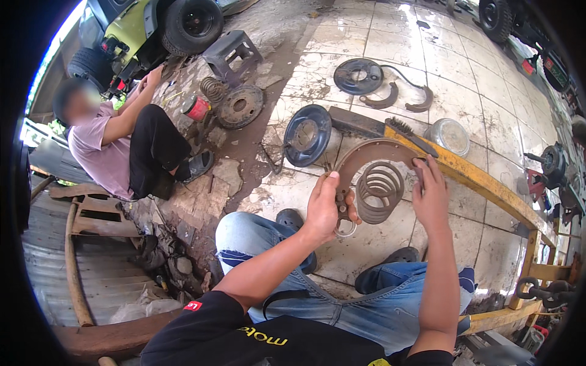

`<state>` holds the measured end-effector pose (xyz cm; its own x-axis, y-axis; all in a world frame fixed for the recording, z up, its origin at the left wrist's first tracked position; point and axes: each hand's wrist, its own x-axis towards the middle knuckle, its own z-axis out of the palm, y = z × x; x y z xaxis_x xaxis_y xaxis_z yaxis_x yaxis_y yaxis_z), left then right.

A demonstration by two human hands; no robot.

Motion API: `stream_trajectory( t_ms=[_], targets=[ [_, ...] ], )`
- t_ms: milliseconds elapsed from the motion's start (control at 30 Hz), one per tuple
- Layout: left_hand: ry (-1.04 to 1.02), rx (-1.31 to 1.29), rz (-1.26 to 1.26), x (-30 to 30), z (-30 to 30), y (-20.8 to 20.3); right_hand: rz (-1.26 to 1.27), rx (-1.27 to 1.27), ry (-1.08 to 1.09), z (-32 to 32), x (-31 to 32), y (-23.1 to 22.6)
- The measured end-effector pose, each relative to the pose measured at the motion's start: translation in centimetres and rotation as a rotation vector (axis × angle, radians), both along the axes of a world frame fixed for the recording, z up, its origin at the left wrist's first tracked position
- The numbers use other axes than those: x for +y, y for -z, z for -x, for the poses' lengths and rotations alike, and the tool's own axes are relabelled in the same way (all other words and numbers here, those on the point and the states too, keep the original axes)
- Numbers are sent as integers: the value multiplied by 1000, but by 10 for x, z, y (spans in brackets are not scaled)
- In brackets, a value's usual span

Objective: The person sits on the floor and scrubs a curved metal part with a wire brush, repeatedly turning it over to clean different surfaces. The person also handles a metal spring and other small parts nearby.

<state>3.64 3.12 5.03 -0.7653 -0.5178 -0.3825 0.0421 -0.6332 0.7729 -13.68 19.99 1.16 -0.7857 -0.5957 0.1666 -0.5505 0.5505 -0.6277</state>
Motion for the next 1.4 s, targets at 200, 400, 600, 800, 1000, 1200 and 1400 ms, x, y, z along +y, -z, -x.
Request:
stream_trajectory(
  t_ms=[200,400,600,800,1000,1200,1400],
  targets=[
    [-34,-26,22,3,7,-6,-177,611,124,-28,-11,0],
    [-25,-80,61,9,12,-12,78,685,-32,-25,-12,0],
    [53,-90,63,10,7,-7,138,525,-179,-16,-22,13],
    [49,-107,120,8,8,-11,108,427,-166,-14,-23,15],
    [55,-110,124,9,11,-4,122,389,-163,-19,-26,24],
    [2,-118,189,-3,8,-2,-15,207,-46,-16,-16,22],
    [5,-111,152,3,9,-2,243,322,-134,-29,-33,-4]
  ],
)
